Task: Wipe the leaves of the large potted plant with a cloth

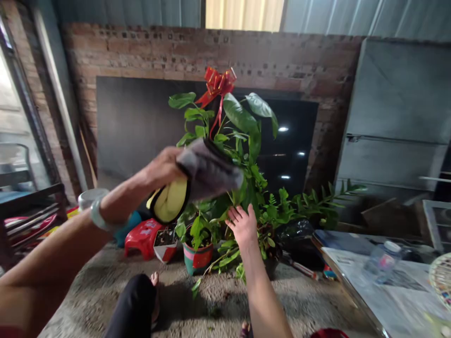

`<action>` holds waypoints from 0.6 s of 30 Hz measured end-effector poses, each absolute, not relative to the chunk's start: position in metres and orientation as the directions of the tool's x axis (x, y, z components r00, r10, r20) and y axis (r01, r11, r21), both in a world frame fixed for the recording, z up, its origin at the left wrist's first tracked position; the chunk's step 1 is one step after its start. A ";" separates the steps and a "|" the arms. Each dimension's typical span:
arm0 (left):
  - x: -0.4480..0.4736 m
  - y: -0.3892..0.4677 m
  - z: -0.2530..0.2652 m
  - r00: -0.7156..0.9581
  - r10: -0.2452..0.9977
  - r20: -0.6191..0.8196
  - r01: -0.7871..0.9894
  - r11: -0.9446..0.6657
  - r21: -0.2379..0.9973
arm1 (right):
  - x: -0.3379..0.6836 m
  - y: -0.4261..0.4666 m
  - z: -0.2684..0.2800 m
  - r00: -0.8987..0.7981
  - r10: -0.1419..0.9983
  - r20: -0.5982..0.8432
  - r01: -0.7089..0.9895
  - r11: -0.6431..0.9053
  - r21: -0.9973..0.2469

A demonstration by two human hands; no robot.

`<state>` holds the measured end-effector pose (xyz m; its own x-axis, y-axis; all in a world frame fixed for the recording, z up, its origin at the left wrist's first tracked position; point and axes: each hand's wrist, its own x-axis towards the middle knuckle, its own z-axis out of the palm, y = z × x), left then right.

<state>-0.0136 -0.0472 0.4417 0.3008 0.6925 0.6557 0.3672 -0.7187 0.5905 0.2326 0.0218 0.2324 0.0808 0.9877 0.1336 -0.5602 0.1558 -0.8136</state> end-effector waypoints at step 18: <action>0.075 0.038 0.468 0.352 0.721 0.596 0.762 -0.591 0.265 | 0.194 0.028 0.215 0.155 0.988 0.008 -0.625 0.104 -0.774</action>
